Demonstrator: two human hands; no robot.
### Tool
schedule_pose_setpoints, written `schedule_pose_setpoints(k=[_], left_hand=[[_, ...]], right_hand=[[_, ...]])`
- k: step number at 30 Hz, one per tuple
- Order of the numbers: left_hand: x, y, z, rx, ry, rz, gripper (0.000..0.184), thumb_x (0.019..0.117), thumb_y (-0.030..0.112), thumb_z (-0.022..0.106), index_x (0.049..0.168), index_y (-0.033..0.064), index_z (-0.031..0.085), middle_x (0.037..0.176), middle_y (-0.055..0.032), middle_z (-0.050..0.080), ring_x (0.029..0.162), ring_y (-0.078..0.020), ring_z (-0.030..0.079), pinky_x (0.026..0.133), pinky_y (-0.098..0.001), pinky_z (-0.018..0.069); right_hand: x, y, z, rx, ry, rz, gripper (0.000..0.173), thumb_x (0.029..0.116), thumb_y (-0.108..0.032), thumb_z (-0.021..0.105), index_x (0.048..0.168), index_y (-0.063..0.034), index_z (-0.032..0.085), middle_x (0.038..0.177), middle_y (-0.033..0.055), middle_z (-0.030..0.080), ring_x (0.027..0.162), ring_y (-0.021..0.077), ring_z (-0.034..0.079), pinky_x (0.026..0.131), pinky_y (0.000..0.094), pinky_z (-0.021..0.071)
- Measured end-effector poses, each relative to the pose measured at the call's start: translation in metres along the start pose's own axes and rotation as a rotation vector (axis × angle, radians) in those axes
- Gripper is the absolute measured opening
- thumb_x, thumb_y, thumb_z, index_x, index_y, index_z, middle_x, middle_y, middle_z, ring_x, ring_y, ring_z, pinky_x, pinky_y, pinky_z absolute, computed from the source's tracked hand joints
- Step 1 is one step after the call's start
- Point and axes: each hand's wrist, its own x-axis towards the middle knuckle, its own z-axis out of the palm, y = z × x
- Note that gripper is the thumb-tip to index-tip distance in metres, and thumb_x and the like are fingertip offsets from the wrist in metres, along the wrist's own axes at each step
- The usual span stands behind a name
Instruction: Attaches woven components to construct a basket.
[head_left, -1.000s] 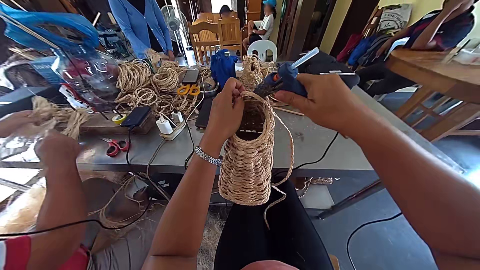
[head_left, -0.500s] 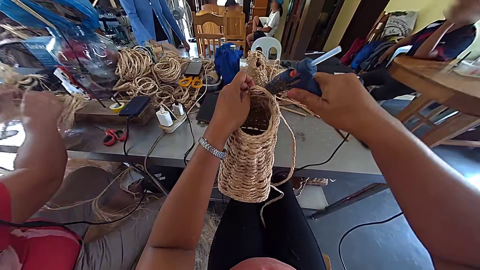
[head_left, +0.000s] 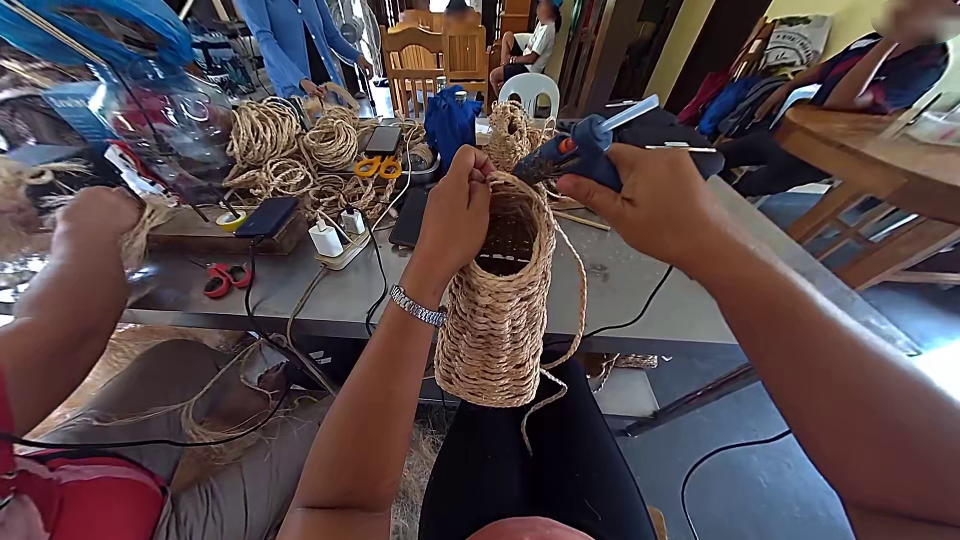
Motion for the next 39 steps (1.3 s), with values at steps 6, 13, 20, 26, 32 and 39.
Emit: schedule_pose_setpoints(k=[6, 13, 20, 26, 32, 39], left_hand=[[-0.001, -0.002, 0.001, -0.054, 0.013, -0.011, 0.032, 0.1044, 0.006, 0.033, 0.129, 0.0054, 0.053, 0.117, -0.0087, 0.066, 0.107, -0.0124, 0.064, 0.092, -0.0334, 0.0519], [-0.006, 0.004, 0.0, -0.022, 0.034, -0.075, 0.032, 0.1061, 0.006, 0.029, 0.135, 0.0053, 0.042, 0.126, -0.008, 0.067, 0.113, -0.013, 0.065, 0.094, -0.0351, 0.0524], [-0.004, -0.004, 0.004, -0.083, 0.097, -0.017, 0.03, 0.1038, 0.002, 0.031, 0.13, 0.0032, 0.045, 0.125, -0.0094, 0.066, 0.116, -0.0126, 0.064, 0.101, -0.0334, 0.0513], [-0.004, -0.004, 0.003, -0.07, 0.085, -0.021, 0.03, 0.1045, 0.003, 0.031, 0.13, 0.0032, 0.046, 0.123, -0.0094, 0.066, 0.115, -0.012, 0.064, 0.099, -0.0325, 0.0511], [-0.003, 0.0, 0.002, -0.051, 0.065, -0.037, 0.031, 0.103, 0.003, 0.033, 0.13, 0.0041, 0.049, 0.12, -0.0091, 0.067, 0.113, -0.0134, 0.064, 0.097, -0.0338, 0.0514], [-0.002, 0.002, 0.001, -0.045, 0.032, -0.029, 0.028, 0.1046, 0.009, 0.04, 0.123, 0.0068, 0.061, 0.117, -0.0071, 0.065, 0.107, -0.0125, 0.063, 0.092, -0.0322, 0.0514]], right_hand=[[0.003, 0.011, 0.003, 0.218, -0.03, 0.03, 0.048, 0.1025, -0.054, 0.054, 0.099, -0.0081, 0.067, 0.07, -0.0015, 0.054, 0.059, 0.0075, 0.051, 0.058, 0.0316, 0.0443], [0.012, 0.014, 0.014, 0.296, -0.058, 0.036, 0.046, 0.1038, -0.051, 0.053, 0.099, -0.0078, 0.066, 0.071, -0.0015, 0.054, 0.06, 0.0075, 0.052, 0.059, 0.0319, 0.0458], [0.02, 0.019, 0.008, 0.252, -0.123, 0.015, 0.05, 0.1033, -0.055, 0.051, 0.096, -0.0076, 0.064, 0.07, -0.0006, 0.055, 0.06, 0.0098, 0.054, 0.059, 0.0348, 0.0473], [0.024, 0.018, 0.003, 0.21, -0.127, -0.004, 0.049, 0.1035, -0.054, 0.051, 0.095, -0.0075, 0.065, 0.07, -0.0002, 0.054, 0.061, 0.0102, 0.054, 0.06, 0.0348, 0.0466], [0.013, 0.015, -0.002, 0.086, -0.05, -0.07, 0.051, 0.1033, -0.053, 0.052, 0.094, -0.0042, 0.063, 0.07, 0.0021, 0.053, 0.062, 0.0123, 0.052, 0.059, 0.0354, 0.0426], [0.002, 0.004, -0.02, -0.045, -0.028, -0.087, 0.056, 0.1027, -0.058, 0.05, 0.1, -0.0035, 0.064, 0.071, 0.007, 0.056, 0.061, 0.0198, 0.055, 0.057, 0.0425, 0.0447]])
